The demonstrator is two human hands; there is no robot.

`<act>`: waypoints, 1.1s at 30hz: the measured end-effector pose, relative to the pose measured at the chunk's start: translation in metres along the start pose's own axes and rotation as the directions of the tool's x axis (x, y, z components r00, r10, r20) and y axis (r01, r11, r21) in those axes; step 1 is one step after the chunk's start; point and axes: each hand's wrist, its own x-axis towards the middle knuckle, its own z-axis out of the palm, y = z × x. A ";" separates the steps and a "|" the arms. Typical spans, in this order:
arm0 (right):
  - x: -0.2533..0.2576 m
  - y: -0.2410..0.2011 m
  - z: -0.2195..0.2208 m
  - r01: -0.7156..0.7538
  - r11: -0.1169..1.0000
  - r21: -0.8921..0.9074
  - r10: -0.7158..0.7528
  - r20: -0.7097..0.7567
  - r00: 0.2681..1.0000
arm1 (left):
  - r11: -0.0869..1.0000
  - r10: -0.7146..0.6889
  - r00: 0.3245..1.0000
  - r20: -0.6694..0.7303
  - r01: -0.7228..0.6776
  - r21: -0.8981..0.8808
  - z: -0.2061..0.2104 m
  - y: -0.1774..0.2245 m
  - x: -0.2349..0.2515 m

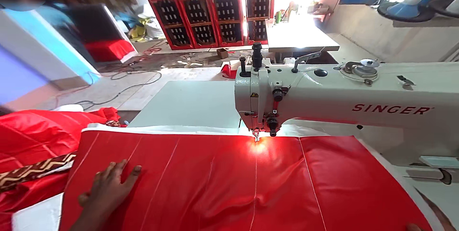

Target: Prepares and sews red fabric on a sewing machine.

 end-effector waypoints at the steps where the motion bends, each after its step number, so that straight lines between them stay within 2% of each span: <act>1: 0.005 0.000 -0.002 0.039 0.998 -0.039 -0.039 0.006 0.999 | 0.999 0.004 1.000 0.027 -0.005 0.044 0.003 -0.003 0.000; 3: 0.012 -0.006 0.002 0.023 0.983 -0.181 -0.038 -0.080 0.996 | 0.995 -0.009 0.999 0.050 0.004 0.101 0.008 -0.003 0.002; 5: 0.017 -0.010 0.004 -0.075 0.956 -0.283 0.030 -0.158 0.987 | 0.993 -0.043 0.996 0.072 0.034 0.112 0.007 -0.001 0.003; 10: 0.023 -0.011 0.008 -0.133 0.919 -0.370 0.052 -0.221 0.974 | 0.992 -0.052 0.997 0.051 0.046 0.120 0.010 -0.002 0.006; 28: 0.053 -0.006 0.006 -0.116 0.852 -0.510 0.049 -0.142 0.989 | 0.993 -0.042 0.997 0.061 0.034 0.117 0.013 0.017 0.036; 33: 0.064 -0.009 0.012 -0.157 0.827 -0.540 0.084 -0.158 0.984 | 0.992 -0.048 0.996 0.076 0.038 0.124 0.015 0.024 0.053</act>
